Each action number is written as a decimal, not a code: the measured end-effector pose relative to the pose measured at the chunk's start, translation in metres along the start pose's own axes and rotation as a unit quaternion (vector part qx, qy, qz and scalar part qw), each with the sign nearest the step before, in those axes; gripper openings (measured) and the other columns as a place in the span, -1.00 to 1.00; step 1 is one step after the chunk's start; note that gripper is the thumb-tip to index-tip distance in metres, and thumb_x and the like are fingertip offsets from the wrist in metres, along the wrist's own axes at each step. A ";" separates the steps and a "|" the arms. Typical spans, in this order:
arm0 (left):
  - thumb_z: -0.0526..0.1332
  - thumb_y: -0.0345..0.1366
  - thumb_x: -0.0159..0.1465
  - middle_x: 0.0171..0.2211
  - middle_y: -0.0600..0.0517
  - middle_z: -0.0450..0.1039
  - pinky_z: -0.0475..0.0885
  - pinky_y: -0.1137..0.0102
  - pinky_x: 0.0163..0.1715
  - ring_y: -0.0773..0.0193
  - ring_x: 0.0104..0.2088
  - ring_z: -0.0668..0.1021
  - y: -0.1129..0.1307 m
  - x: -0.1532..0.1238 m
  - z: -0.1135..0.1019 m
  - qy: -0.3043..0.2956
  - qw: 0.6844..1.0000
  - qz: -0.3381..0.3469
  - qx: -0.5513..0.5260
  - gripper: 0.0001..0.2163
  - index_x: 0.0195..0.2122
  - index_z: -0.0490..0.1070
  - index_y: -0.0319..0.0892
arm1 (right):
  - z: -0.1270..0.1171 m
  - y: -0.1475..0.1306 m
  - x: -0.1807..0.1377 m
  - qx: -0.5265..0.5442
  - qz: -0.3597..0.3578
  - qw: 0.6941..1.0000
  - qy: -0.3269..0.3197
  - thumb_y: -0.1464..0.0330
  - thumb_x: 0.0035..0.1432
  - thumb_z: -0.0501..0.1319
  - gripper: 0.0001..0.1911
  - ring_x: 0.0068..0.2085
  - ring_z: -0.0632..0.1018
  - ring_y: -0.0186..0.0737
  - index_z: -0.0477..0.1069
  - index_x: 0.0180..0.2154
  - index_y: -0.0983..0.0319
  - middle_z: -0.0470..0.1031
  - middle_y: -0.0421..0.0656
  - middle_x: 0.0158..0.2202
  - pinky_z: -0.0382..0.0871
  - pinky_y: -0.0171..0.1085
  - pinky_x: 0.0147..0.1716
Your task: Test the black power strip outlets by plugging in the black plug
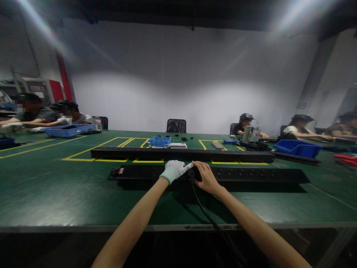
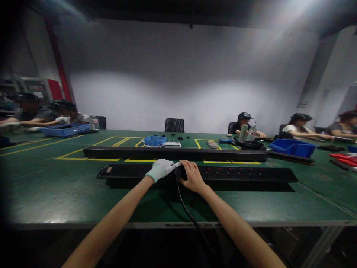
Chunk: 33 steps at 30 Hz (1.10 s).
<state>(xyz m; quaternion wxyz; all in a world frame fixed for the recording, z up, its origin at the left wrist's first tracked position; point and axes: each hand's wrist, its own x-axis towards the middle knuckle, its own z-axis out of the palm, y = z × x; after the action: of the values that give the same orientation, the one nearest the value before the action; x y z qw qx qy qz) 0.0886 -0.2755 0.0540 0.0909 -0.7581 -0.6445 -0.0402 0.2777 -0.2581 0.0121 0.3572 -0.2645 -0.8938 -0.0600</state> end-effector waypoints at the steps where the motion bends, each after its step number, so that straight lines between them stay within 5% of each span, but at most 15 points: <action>1: -0.29 0.11 0.30 -0.26 -0.14 0.50 0.34 0.28 -0.25 0.08 -0.19 0.52 0.000 0.000 0.000 0.000 1.000 -0.001 0.000 -0.40 -0.11 0.46 -0.07 | 0.000 0.000 0.000 0.000 0.000 1.000 0.000 0.42 -0.06 0.21 -0.27 0.14 0.24 -0.02 0.05 0.17 0.22 0.24 0.02 0.11 0.10 0.02 0.09; 33: -0.28 0.12 0.29 -0.28 -0.11 0.50 0.34 0.29 -0.25 0.09 -0.18 0.52 -0.001 -0.001 0.000 0.005 1.000 -0.002 -0.004 -0.41 -0.13 0.45 -0.07 | 0.004 0.002 -0.001 -0.021 0.011 1.000 0.005 0.40 -0.04 0.21 -0.33 0.08 0.31 0.00 0.09 0.14 0.23 0.29 0.02 0.07 0.08 0.02 0.08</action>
<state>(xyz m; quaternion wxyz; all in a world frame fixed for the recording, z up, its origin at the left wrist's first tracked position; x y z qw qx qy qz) 0.0879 -0.2764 0.0536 0.0913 -0.7568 -0.6455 -0.0466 0.2769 -0.2558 0.0089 0.3571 -0.2810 -0.8875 -0.0761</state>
